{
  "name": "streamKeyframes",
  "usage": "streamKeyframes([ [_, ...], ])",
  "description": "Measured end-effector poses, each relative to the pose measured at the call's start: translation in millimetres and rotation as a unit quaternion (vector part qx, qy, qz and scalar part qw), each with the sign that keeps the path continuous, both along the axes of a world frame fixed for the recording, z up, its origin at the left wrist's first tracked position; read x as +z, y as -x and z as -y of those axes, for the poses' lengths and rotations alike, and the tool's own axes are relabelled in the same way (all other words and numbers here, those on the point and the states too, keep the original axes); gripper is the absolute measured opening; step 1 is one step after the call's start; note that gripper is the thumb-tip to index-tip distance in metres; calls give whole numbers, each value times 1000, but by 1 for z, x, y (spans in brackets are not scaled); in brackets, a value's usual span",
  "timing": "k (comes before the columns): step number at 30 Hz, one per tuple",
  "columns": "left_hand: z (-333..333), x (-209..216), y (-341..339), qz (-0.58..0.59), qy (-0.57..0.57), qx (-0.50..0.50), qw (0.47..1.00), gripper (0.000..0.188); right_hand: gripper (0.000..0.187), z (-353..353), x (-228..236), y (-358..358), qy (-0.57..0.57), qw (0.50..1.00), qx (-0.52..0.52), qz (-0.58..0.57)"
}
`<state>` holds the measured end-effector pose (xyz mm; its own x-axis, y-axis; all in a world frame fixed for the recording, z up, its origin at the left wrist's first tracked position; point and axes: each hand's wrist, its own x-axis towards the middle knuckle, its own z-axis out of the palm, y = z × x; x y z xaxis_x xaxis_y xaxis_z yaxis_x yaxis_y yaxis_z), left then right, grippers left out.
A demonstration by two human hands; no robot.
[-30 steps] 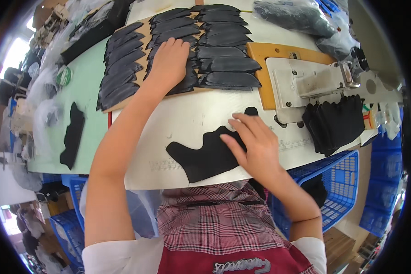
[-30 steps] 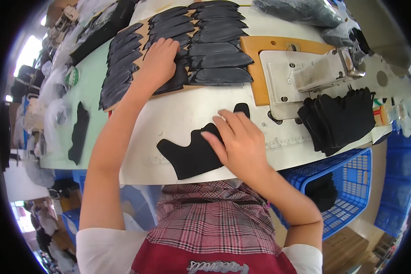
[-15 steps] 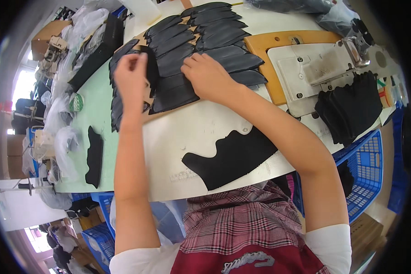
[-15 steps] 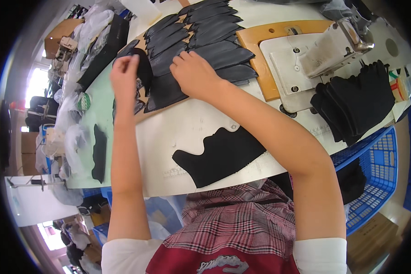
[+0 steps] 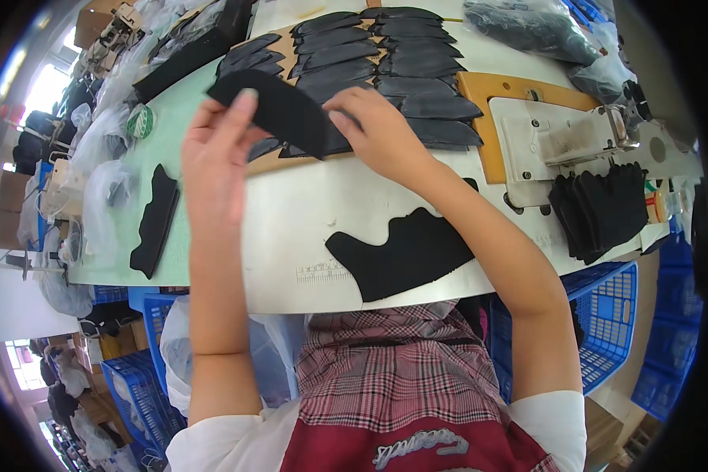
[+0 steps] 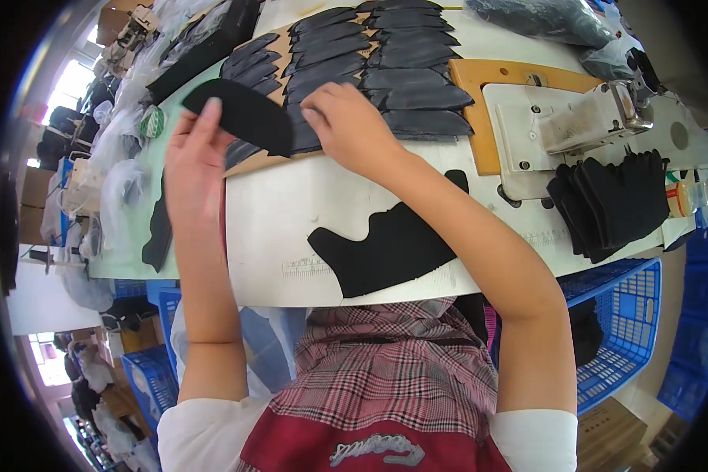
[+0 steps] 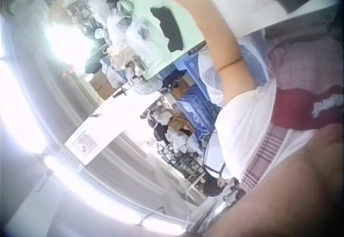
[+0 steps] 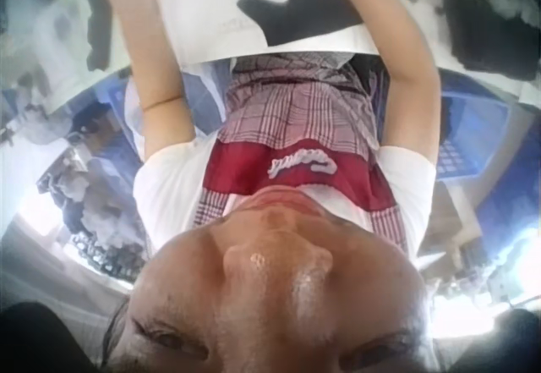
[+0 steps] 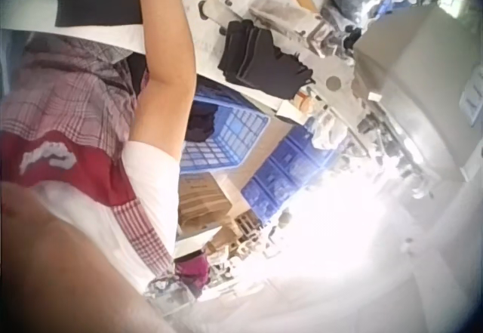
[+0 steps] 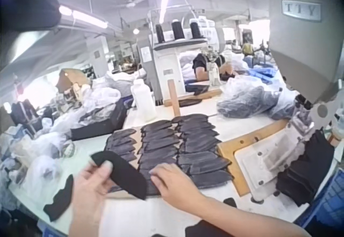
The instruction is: The person repeatedly picks up black fabric pieces from a pile on a workbench, unfolds them, and places them flat against a white template with a ruler to check alignment. The person then folds the pieces and places them into a blue plastic crate. This cycle is repeated for multiple pieces throughout the clip.
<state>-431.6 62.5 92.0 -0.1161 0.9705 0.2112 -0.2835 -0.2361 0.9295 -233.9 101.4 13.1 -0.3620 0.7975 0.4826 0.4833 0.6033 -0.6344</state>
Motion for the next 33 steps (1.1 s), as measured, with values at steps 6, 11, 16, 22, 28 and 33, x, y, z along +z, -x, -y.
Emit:
streamKeyframes([
  [6, 46, -29, -62, 69, 63, -92, 991, 31, 72, 94, 20, -44, 484, 700, 201, -485],
  [11, 96, -47, -80, -23, 129, -91, 987, 26, 20, 156, 8, -80, 457, 785, 35, -415],
  [16, 158, -77, -79, -84, 168, -73, 979, 15, 16, 169, -8, -104, 397, 855, -24, -332],
  [22, 157, -93, -78, -129, 161, -38, 978, 13, 20, 172, -18, -100, 361, 875, -72, -315],
  [28, 119, -99, -67, -169, 107, -32, 979, 8, 22, 170, -14, -84, 325, 882, -124, -318],
  [33, 101, -95, -63, -185, 105, -33, 977, 10, 22, 161, -18, -84, 330, 869, -131, -343],
])
